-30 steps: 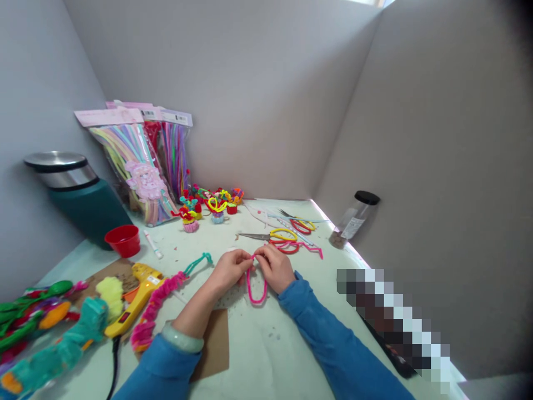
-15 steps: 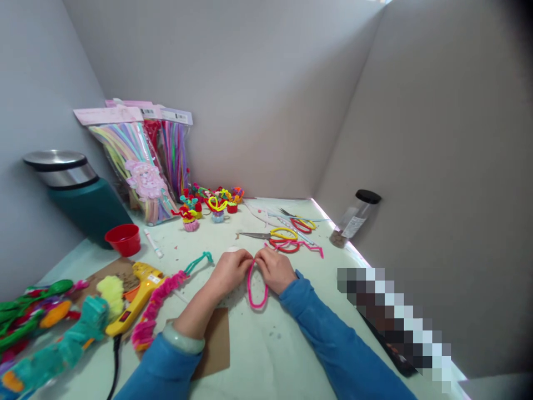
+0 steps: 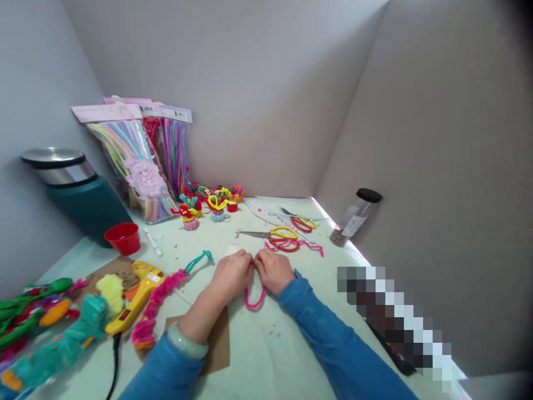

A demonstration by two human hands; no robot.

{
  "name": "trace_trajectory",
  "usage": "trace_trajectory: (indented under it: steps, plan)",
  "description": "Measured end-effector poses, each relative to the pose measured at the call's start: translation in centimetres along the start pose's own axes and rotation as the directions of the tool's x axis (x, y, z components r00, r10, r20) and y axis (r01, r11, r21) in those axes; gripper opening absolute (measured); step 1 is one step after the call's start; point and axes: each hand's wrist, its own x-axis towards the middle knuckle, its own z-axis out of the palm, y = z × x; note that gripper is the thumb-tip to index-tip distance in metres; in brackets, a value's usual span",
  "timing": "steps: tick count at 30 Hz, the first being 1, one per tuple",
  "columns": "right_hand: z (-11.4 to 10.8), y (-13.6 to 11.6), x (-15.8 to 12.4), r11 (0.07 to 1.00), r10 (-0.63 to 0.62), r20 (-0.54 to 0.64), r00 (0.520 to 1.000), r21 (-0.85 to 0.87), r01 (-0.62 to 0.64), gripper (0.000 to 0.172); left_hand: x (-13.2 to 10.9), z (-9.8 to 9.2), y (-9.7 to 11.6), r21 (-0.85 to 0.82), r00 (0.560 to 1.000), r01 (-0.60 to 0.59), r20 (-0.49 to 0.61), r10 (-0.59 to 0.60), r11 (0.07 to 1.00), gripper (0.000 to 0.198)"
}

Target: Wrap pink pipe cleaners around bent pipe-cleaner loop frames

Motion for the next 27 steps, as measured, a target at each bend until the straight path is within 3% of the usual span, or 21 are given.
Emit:
trace_trajectory:
  steps: [6, 9, 11, 13, 15, 17, 19, 21, 23, 27]
  plan:
    - [0.1, 0.0, -0.1, 0.999, -0.006, -0.017, 1.0, 0.048, 0.007, 0.009, 0.0, 0.3, -0.1, 0.073, 0.999, -0.026, -0.035, 0.029, 0.997, 0.019]
    - [-0.1, 0.3, 0.1, 0.984, -0.021, -0.05, 0.999, 0.174, 0.029, 0.01, 0.2, 0.3, -0.4, -0.056, 0.996, -0.042, -0.078, 0.038, 0.998, 0.017]
    - [-0.2, 0.5, 0.2, 0.96, -0.022, -0.087, 0.996, 0.277, 0.045, 0.012, 0.3, 0.2, -0.6, -0.256, 0.997, -0.029, -0.08, 0.009, 0.966, 0.017]
    - [-0.5, 0.5, 0.3, 0.927, -0.013, -0.129, 0.992, 0.369, 0.061, 0.013, 0.4, 0.0, -0.8, -0.539, 0.998, 0.067, 0.029, -0.062, 0.839, 0.019]
    - [-0.7, 0.4, 0.4, 0.894, -0.008, -0.158, 0.987, 0.442, 0.078, 0.015, 0.4, -0.2, -0.9, -0.774, 0.969, 0.231, 0.236, -0.069, 0.59, 0.023]
    - [-1.0, 0.2, 0.4, 0.865, -0.006, -0.177, 0.984, 0.494, 0.094, 0.016, 0.4, -0.4, -0.9, -0.874, 0.923, 0.359, 0.384, 0.013, 0.328, 0.026]
    - [-1.2, 0.0, 0.3, 0.847, 0.002, -0.196, 0.981, 0.522, 0.102, 0.016, 0.3, -0.6, -0.7, -0.903, 0.908, 0.399, 0.413, 0.067, 0.157, 0.024]
    - [-1.3, -0.2, 0.3, 0.845, 0.019, -0.217, 0.976, 0.525, 0.1, 0.016, 0.4, -0.6, -0.4, -0.921, 0.924, 0.38, 0.382, 0.009, 0.087, 0.021]
    - [-1.1, -0.2, 0.3, 0.859, 0.027, -0.236, 0.971, 0.503, 0.098, 0.016, 0.4, -0.3, -0.1, -0.935, 0.942, 0.33, 0.318, -0.104, 0.134, 0.02]
    - [-0.6, 0.1, 0.3, 0.899, 0.02, -0.248, 0.968, 0.428, 0.092, 0.014, 0.6, 0.4, 0.0, -0.874, 0.96, 0.243, 0.153, -0.235, 0.42, 0.019]
